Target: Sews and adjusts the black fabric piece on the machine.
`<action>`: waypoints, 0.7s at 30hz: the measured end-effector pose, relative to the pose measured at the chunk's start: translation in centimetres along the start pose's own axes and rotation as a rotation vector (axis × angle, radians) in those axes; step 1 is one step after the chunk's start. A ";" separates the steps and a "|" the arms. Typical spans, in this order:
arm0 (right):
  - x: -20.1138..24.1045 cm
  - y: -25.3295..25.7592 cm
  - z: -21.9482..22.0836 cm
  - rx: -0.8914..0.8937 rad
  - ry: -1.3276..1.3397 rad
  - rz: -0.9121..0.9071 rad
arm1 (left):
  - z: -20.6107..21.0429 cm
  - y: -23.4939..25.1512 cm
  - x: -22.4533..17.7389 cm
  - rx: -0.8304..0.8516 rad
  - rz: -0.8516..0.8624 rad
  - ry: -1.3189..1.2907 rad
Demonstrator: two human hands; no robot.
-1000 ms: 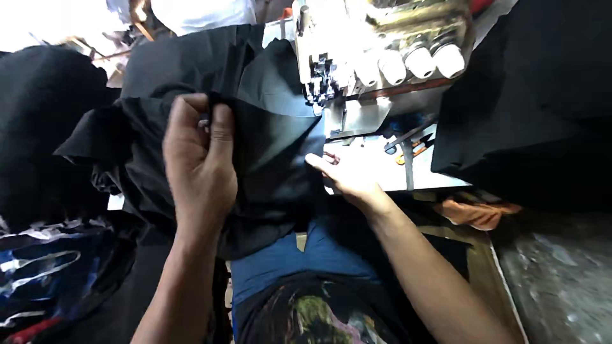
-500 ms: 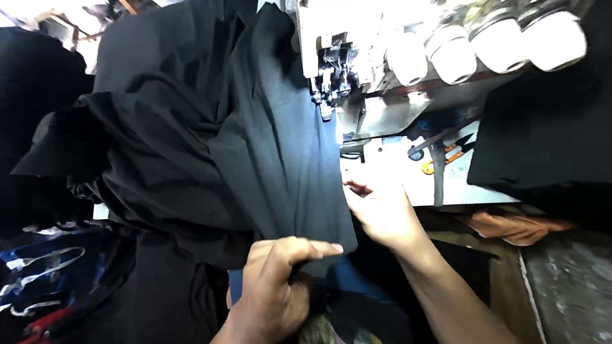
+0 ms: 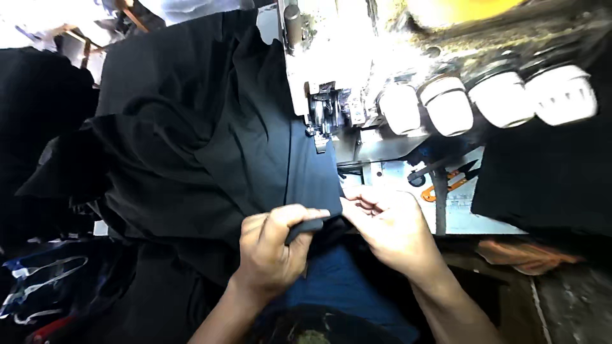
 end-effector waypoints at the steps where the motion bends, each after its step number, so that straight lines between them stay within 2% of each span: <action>1: 0.1 0.1 0.0 0.006 0.002 0.004 | -0.1 0.5 0.2 -0.016 0.008 0.026; 5: 0.0 0.1 0.1 0.003 0.021 0.023 | -0.1 1.2 0.5 -0.042 0.024 0.104; 10: -0.3 -1.9 0.1 0.030 0.103 0.108 | 0.0 -0.9 -0.4 -0.071 0.024 0.211; 15: 0.3 -4.7 -0.1 0.059 0.199 0.151 | 0.1 -3.3 -2.8 0.064 0.042 0.352; 21: 1.1 -5.7 0.0 0.042 0.230 0.213 | -0.1 -3.9 -4.0 0.071 0.067 0.414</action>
Point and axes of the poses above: each hand's wrist, its own y-axis towards the middle knuckle, its own z-axis out of the palm, x = y × z, the point moved 5 cm from there along y, towards the middle knuckle, and after that the axes turned 5 degrees about y, right-handed, at the moved point
